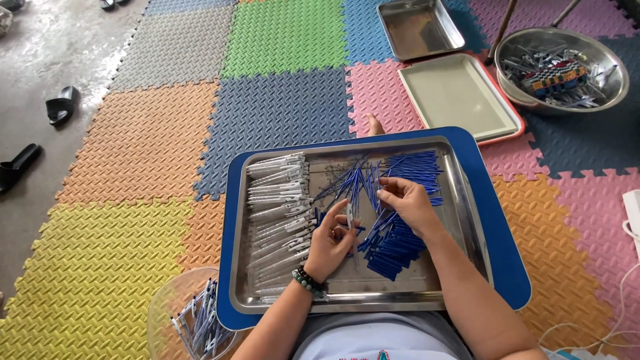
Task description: Assembling pens by manually inserting blue ink refills into clear plastic pen barrels on a metal tray.
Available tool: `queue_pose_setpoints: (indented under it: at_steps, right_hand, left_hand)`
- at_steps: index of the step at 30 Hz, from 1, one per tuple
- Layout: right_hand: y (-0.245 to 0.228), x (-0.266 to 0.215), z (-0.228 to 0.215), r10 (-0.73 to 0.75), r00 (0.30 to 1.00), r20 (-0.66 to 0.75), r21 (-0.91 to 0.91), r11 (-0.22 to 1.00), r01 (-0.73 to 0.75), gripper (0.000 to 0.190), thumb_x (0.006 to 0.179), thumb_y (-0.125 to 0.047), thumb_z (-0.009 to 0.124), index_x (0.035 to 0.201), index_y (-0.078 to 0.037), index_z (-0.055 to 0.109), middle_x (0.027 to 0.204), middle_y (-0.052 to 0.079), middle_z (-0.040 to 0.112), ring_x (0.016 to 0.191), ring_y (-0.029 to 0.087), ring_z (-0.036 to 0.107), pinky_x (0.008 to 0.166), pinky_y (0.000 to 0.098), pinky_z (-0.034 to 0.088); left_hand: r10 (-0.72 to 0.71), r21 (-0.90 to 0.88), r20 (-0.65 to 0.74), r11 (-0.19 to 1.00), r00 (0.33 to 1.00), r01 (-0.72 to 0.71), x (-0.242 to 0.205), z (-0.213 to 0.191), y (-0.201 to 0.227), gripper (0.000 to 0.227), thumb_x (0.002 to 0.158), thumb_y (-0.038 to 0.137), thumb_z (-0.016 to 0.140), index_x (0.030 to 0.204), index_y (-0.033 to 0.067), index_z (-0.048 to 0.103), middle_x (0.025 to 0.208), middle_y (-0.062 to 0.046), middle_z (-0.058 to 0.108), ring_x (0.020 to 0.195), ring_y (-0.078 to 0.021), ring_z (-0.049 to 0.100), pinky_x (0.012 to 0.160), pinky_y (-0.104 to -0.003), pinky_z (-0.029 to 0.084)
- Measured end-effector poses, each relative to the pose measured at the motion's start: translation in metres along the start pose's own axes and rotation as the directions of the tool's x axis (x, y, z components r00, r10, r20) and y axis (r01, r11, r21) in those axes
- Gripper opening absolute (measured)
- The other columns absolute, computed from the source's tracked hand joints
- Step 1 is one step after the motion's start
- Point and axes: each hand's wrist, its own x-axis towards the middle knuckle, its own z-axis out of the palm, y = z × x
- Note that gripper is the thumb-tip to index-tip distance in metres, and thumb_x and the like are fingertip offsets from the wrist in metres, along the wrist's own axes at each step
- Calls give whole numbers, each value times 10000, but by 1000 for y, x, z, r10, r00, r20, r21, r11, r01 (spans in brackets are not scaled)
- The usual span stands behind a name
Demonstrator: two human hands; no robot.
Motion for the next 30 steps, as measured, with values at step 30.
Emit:
queue_pose_setpoints:
  at_steps: [30]
  right_hand:
    - [6,-9,2,-441,813,379,-510,634,581,161,877,-151,904,1027,-205,884,951,42,850,929,276,725,898,424,560]
  left_hand:
    - [217,-126,-66,967,974,-223,4,-5,-8,618,1068,-55,704,1657,-3,523,1188,-266,831,886,-275,846,758,-395,726]
